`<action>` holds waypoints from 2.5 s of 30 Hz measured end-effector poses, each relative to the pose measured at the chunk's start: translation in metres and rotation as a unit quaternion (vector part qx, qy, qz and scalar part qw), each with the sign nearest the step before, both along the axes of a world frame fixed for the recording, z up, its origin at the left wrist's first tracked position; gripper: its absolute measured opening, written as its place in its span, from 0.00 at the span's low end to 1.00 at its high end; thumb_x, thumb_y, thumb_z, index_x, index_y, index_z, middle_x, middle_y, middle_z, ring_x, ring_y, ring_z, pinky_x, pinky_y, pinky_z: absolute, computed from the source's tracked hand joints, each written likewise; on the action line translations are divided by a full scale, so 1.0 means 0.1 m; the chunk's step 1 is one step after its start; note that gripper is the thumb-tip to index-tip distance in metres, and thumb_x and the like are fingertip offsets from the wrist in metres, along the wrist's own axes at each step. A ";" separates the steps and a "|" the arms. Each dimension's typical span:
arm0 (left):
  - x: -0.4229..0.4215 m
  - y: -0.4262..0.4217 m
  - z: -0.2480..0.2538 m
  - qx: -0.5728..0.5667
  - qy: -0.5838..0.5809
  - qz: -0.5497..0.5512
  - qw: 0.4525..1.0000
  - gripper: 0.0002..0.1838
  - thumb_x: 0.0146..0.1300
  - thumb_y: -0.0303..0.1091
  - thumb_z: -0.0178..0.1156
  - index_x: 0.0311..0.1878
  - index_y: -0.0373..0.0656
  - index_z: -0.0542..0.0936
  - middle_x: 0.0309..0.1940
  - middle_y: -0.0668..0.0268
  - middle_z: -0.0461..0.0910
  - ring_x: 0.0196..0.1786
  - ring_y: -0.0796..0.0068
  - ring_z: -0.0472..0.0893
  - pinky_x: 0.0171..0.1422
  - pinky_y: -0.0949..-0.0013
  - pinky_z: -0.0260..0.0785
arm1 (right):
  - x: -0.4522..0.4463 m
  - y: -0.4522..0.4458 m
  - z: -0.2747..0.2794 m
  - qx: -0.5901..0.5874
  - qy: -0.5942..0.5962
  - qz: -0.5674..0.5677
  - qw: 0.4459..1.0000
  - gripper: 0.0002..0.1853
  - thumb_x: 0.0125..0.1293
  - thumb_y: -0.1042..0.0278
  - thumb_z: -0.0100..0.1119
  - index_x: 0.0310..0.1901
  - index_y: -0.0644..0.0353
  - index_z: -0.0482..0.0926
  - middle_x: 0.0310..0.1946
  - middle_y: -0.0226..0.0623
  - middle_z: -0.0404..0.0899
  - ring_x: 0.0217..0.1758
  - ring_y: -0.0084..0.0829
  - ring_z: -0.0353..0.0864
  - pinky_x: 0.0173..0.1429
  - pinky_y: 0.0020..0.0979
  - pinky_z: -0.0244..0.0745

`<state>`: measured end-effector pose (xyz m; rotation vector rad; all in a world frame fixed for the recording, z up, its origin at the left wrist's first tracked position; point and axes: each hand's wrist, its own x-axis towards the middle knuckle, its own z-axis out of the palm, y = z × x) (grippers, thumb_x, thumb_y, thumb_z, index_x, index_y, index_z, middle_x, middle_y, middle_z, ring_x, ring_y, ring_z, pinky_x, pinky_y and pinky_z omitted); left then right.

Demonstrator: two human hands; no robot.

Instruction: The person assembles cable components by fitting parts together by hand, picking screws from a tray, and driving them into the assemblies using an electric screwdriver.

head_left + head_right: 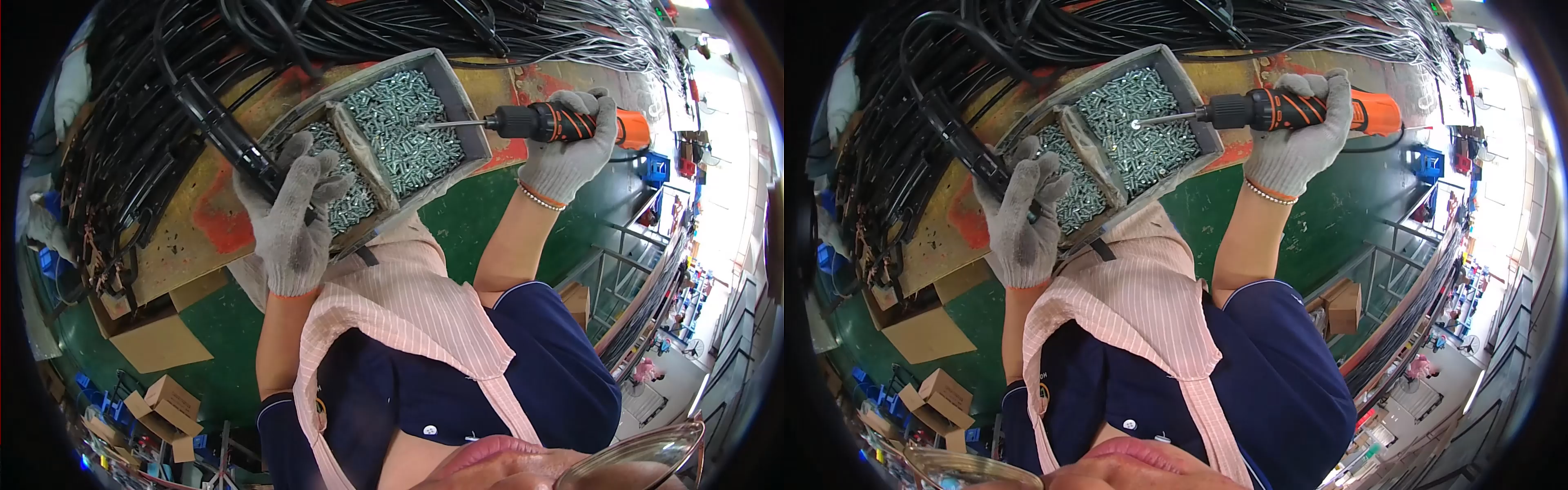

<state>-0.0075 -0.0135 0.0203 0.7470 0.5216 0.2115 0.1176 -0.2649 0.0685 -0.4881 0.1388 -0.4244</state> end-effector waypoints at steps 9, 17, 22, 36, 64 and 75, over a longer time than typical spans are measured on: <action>-0.01 0.10 -0.01 -0.089 -0.032 0.000 0.995 0.30 0.67 0.17 0.58 0.68 0.46 0.60 0.56 0.52 0.77 0.50 0.58 0.87 0.47 0.57 0.89 | 0.00 0.97 -0.02 0.114 0.016 0.175 0.978 0.05 0.71 0.73 0.60 0.43 0.62 0.74 0.26 0.30 0.75 0.29 0.24 0.76 0.40 0.28 0.81; -0.02 0.12 -0.07 -0.105 -0.056 0.005 0.993 0.35 0.66 0.18 0.60 0.71 0.43 0.54 0.55 0.52 0.77 0.49 0.57 0.86 0.45 0.56 0.89 | -0.06 1.36 -0.15 0.046 0.054 0.181 0.981 0.06 0.72 0.72 0.61 0.39 0.58 0.73 0.24 0.30 0.73 0.27 0.22 0.73 0.37 0.28 0.80; 0.00 0.12 -0.11 -0.096 -0.051 -0.004 0.994 0.36 0.66 0.17 0.59 0.71 0.44 0.52 0.55 0.51 0.77 0.49 0.56 0.86 0.44 0.56 0.89 | -0.07 1.35 -0.15 0.022 0.037 0.170 0.985 0.04 0.72 0.72 0.60 0.42 0.58 0.74 0.26 0.30 0.73 0.28 0.22 0.72 0.38 0.28 0.80; 0.02 0.08 -0.12 -0.051 -0.027 -0.005 0.998 0.41 0.66 0.17 0.59 0.75 0.45 0.46 0.58 0.51 0.74 0.48 0.59 0.85 0.44 0.57 0.89 | -0.47 1.57 0.39 -0.256 -0.203 0.177 0.928 0.18 0.69 0.73 0.60 0.59 0.60 0.70 0.28 0.32 0.71 0.29 0.27 0.69 0.37 0.30 0.73; -0.01 0.18 -0.07 -0.085 -0.011 -0.029 0.996 0.42 0.67 0.19 0.60 0.75 0.43 0.44 0.58 0.53 0.73 0.52 0.62 0.83 0.46 0.57 0.88 | -0.47 1.97 0.47 -0.383 -0.190 0.161 0.890 0.23 0.65 0.79 0.60 0.61 0.63 0.67 0.28 0.35 0.73 0.25 0.25 0.70 0.33 0.27 0.71; -0.01 0.12 -0.11 -0.086 -0.058 -0.003 0.995 0.36 0.67 0.21 0.62 0.71 0.46 0.53 0.54 0.57 0.77 0.49 0.63 0.84 0.45 0.59 0.87 | -0.44 1.84 0.47 -0.302 -0.148 0.195 0.921 0.20 0.65 0.84 0.55 0.59 0.65 0.71 0.29 0.41 0.75 0.26 0.31 0.73 0.32 0.32 0.73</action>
